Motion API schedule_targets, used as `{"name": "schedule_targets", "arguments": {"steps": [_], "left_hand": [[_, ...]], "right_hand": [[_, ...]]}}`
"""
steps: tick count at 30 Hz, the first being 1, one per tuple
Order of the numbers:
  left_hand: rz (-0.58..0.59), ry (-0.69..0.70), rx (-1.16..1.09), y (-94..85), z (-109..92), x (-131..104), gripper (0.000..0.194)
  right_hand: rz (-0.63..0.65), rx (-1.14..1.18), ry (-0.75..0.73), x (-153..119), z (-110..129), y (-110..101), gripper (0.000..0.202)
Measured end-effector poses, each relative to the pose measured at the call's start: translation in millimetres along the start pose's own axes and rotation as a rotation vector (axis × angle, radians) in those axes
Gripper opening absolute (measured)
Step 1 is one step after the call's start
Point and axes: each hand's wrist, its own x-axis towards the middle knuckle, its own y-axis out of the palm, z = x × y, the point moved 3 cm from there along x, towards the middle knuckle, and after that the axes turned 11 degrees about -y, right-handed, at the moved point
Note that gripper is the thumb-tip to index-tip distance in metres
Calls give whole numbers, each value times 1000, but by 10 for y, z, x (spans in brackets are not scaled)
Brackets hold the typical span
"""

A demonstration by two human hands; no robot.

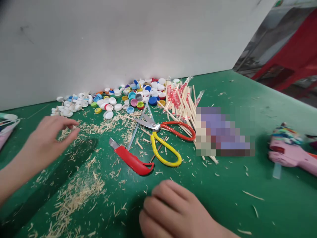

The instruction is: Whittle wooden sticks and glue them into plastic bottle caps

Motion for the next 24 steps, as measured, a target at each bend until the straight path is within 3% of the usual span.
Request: {"name": "schedule_targets", "arguments": {"steps": [3, 5, 10, 13, 16, 19, 22, 24], "left_hand": [[96, 251, -27, 93, -313, -44, 15], [112, 334, -50, 135, -454, -36, 13], [151, 374, -144, 231, -616, 9, 12], [182, 370, -175, 264, -589, -5, 12], [191, 340, -185, 208, -526, -11, 14], [114, 281, -197, 60, -501, 27, 16], [84, 219, -223, -19, -544, 100, 17], [124, 253, -226, 32, -625, 163, 16]], "right_hand": [[104, -95, 136, 149, -153, 24, 22], [165, -194, 197, 227, -222, 116, 21], [335, -465, 268, 339, -318, 425, 22], [325, -520, 222, 360, -319, 480, 14], [239, -480, 244, 350, -326, 393, 15], [198, -484, 324, 318, -399, 222, 19], [145, -544, 436, 271, -555, 20, 22], [81, -531, 575, 223, -689, -95, 25]]}}
